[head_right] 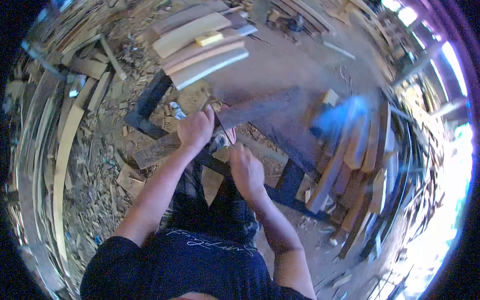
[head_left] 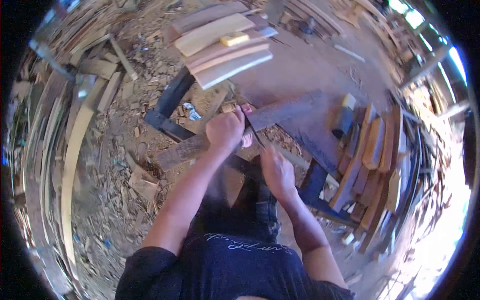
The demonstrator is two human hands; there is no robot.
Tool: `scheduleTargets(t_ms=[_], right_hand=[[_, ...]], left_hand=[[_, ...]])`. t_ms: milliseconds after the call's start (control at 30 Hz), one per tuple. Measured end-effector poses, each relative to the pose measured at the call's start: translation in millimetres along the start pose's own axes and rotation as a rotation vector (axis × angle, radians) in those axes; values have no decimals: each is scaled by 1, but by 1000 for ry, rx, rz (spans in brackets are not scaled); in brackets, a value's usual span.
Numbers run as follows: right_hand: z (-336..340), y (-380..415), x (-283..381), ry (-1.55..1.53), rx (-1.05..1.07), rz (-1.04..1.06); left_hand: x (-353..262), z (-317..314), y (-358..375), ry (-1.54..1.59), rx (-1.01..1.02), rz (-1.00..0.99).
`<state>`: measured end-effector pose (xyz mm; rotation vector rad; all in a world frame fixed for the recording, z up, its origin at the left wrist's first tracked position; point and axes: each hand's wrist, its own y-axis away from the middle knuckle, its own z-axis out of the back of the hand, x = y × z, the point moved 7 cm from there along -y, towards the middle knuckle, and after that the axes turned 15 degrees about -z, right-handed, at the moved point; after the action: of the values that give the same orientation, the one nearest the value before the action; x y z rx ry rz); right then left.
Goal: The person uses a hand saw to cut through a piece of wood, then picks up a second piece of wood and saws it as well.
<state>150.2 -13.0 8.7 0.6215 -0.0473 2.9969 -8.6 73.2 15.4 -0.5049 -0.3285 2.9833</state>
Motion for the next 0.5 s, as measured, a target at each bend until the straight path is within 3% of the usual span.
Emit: scheduleTargets(t_ms=[100,267,333,400,500], right_hand=[[-17,-15,4,-54,-38,23],[6,20,-14,-8,116,-22],[1,11,-5,-4,27,-33],[-3,-7,11,-172,-142,85],[-10,-8,7,-95,-31,16]], left_hand=[[3,-1,0,-100,-47,-2],[4,-4,-5,-191,-103,-43],[4,-9,-3,-175,-84,-35],[2,-8,0,-181,-79,-34],[3,-4,0,-182,-31,-17]])
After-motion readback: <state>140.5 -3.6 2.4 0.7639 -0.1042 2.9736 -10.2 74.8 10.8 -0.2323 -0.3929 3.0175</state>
